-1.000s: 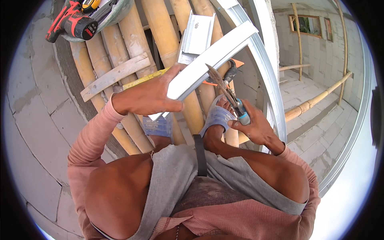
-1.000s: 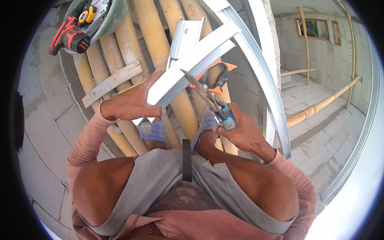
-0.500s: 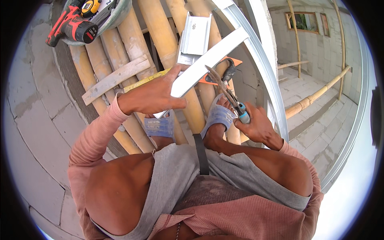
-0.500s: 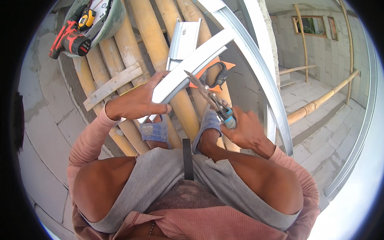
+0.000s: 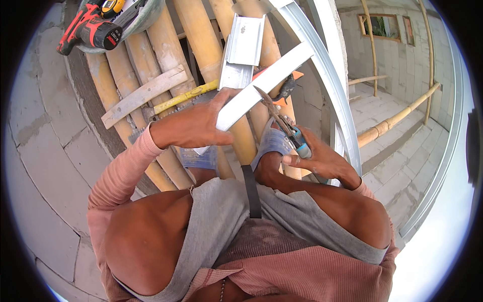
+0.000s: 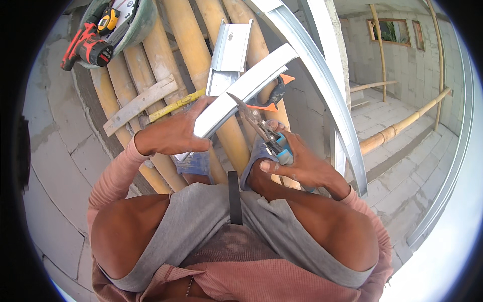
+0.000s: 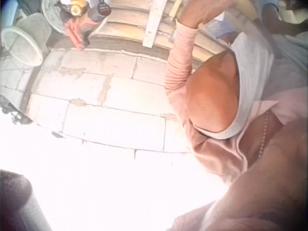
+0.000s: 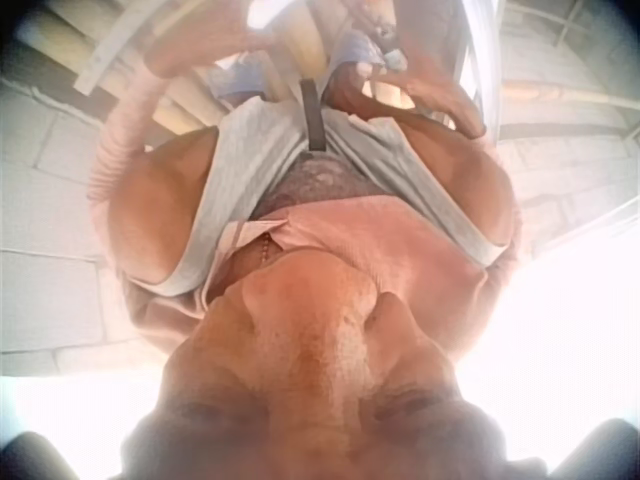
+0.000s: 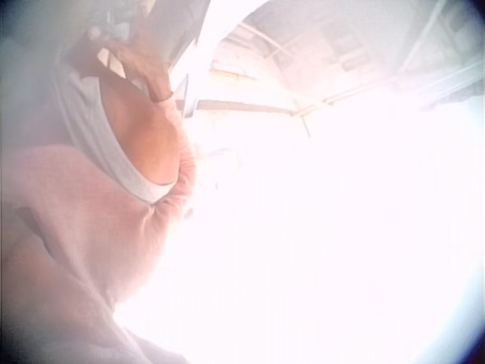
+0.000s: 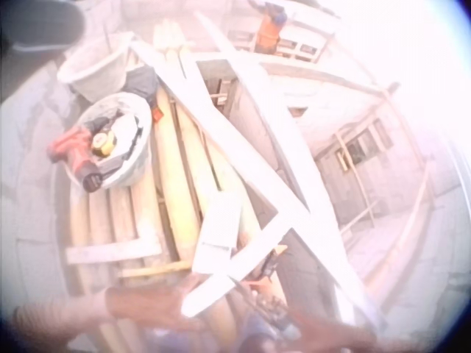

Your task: The person cuts a metal profile using shears, measures another section with a tape measure, and then uses a power drill to join two pieces of the metal frame together.

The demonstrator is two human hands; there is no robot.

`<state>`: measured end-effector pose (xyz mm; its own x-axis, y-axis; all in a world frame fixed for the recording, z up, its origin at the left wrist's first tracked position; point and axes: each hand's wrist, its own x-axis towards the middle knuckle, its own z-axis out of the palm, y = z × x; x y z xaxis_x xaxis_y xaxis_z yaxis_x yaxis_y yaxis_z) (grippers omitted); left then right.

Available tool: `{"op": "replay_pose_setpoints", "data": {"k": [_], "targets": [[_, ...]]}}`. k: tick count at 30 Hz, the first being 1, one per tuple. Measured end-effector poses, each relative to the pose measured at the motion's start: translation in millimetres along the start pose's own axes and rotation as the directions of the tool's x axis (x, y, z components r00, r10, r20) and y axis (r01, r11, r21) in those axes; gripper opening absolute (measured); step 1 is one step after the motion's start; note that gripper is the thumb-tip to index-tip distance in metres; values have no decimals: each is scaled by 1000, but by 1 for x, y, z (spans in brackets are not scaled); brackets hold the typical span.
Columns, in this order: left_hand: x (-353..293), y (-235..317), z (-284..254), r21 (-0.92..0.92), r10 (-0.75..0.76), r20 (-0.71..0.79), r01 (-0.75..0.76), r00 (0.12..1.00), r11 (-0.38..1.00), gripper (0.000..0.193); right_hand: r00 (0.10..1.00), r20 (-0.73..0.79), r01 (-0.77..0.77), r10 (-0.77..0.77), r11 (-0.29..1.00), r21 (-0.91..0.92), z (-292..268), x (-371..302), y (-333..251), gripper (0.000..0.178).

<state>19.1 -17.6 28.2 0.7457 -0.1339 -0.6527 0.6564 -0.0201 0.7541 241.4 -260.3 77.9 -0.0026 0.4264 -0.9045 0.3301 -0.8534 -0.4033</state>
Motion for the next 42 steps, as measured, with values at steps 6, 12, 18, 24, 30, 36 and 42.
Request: {"op": "replay_pose_setpoints", "data": {"k": [6,12,18,24,30,36,42], "targets": [[5,-23,5,119,59,-52,-52,997,991,97,999,-32,27,-28,999,-22,-1,-9,-21,121],[8,-40,25,44,254,-64,-252,965,967,91,999,30,14,-16,999,45,7,-16,6,124],[7,-40,41,-53,222,-103,-228,970,972,90,956,143,-268,257,962,63,3,-19,-5,109],[2,-31,36,-30,101,-45,-102,994,994,90,981,-9,-194,195,973,-126,5,-16,-12,81],[9,-48,47,-17,105,-146,-108,984,994,87,991,-115,-87,62,970,-226,10,-18,-6,55],[10,-48,57,-93,206,-208,-229,956,969,85,993,-111,-73,49,971,-228,8,-17,-3,47],[11,-44,87,-124,74,-212,-102,974,987,85,971,-2,-239,239,970,-43,6,-9,17,48]]}}
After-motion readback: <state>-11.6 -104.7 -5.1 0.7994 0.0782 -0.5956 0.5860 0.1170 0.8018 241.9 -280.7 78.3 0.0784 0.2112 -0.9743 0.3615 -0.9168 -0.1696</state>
